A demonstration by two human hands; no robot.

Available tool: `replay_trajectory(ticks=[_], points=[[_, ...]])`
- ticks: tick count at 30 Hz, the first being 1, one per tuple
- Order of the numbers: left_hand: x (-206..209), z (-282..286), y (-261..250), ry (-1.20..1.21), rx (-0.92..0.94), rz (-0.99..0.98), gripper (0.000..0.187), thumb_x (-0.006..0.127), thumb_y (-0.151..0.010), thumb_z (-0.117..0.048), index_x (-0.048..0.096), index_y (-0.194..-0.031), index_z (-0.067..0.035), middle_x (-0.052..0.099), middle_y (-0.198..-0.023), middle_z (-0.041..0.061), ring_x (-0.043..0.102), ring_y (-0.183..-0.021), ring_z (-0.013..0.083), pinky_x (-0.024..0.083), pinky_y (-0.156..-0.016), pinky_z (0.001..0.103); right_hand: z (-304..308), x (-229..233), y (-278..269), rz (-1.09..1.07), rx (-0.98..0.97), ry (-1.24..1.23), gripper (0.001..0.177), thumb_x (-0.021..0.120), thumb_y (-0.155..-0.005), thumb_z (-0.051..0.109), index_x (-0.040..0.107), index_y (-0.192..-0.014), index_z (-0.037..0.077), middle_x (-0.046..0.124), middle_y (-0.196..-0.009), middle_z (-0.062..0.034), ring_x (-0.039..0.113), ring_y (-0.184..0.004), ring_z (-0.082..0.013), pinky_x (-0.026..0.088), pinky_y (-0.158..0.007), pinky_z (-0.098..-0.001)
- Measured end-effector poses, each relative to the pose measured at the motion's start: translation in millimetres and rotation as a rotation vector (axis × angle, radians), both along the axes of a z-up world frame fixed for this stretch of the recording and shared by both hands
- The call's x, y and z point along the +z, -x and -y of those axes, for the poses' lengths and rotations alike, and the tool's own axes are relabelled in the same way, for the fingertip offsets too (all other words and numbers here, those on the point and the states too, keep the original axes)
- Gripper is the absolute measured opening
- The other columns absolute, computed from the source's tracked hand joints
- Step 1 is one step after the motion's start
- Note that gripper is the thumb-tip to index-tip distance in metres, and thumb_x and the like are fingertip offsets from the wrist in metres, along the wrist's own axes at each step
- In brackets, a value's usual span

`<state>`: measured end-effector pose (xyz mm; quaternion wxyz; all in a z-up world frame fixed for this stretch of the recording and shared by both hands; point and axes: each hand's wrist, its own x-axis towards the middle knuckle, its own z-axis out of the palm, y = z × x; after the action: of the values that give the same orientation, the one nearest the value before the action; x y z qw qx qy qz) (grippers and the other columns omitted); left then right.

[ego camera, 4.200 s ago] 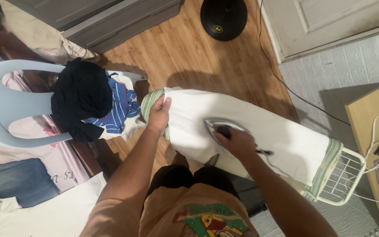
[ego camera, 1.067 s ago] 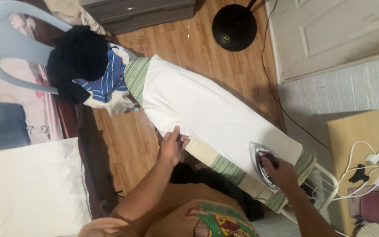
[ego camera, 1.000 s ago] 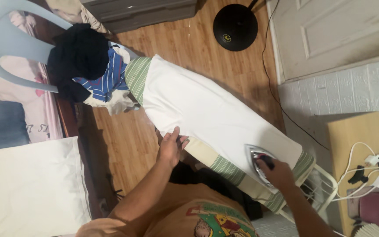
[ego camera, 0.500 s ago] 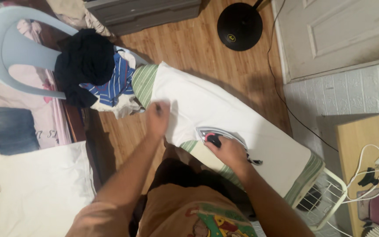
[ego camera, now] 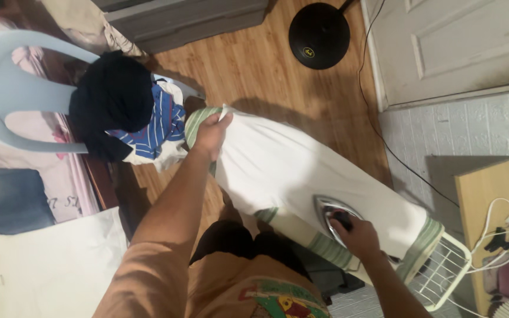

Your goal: The person irons a white t-shirt and then a black t-shirt on an ironing board. They repeatedly smooth, lift, and reposition each shirt while using a steam iron to remove wrinkles.

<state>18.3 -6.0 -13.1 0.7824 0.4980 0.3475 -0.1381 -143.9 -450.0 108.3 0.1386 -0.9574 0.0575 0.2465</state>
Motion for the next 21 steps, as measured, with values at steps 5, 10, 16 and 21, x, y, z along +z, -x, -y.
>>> replay_trajectory(ticks=[5, 10, 16, 21], points=[[-1.9, -7.5, 12.1, 0.162, 0.076, 0.054, 0.028, 0.071, -0.097, -0.022, 0.067, -0.119, -0.005, 0.073, -0.106, 0.005, 0.068, -0.097, 0.0165, 0.057, -0.084, 0.035, -87.2, -1.9, -37.4, 0.016, -0.002, -0.050, 0.058, 0.067, -0.081, 0.067, 0.079, -0.097, 0.013, 0.074, -0.075, -0.0186, 0.073, -0.070, -0.0403, 0.059, -0.066, -0.0493], [-0.8, -2.0, 14.0, 0.117, 0.033, 0.100, 0.034, 0.068, -0.097, -0.020, 0.067, -0.129, -0.008, 0.075, -0.110, 0.002, 0.068, -0.098, 0.0126, 0.056, -0.087, 0.030, -181.9, 0.2, -96.0, 0.126, 0.007, -0.034, 0.060, 0.067, -0.078, 0.070, 0.079, -0.102, 0.015, 0.074, -0.074, -0.0203, 0.071, -0.074, -0.0421, 0.057, -0.069, -0.0521], [-12.2, -13.1, 25.0, -0.104, -0.078, 0.124, 0.048, 0.068, -0.098, -0.016, 0.057, -0.143, -0.008, 0.067, -0.094, 0.001, 0.054, -0.078, 0.0128, 0.045, -0.070, 0.029, -249.3, 1.1, -151.7, 0.377, 0.322, -0.300, 0.060, 0.065, -0.083, 0.068, 0.078, -0.092, 0.010, 0.075, -0.080, -0.0175, 0.071, -0.070, -0.0390, 0.057, -0.065, -0.0481], [-25.2, -28.5, 64.6, -0.167, 0.045, 0.029, 0.037, 0.062, -0.098, -0.018, 0.052, -0.130, -0.003, 0.064, -0.093, 0.000, 0.060, -0.080, 0.0088, 0.052, -0.068, 0.026, -292.9, 1.3, -169.5, 0.192, 0.367, -0.213, 0.063, 0.068, -0.084, 0.069, 0.077, -0.088, 0.007, 0.073, -0.076, -0.0193, 0.072, -0.068, -0.0375, 0.058, -0.064, -0.0475]])
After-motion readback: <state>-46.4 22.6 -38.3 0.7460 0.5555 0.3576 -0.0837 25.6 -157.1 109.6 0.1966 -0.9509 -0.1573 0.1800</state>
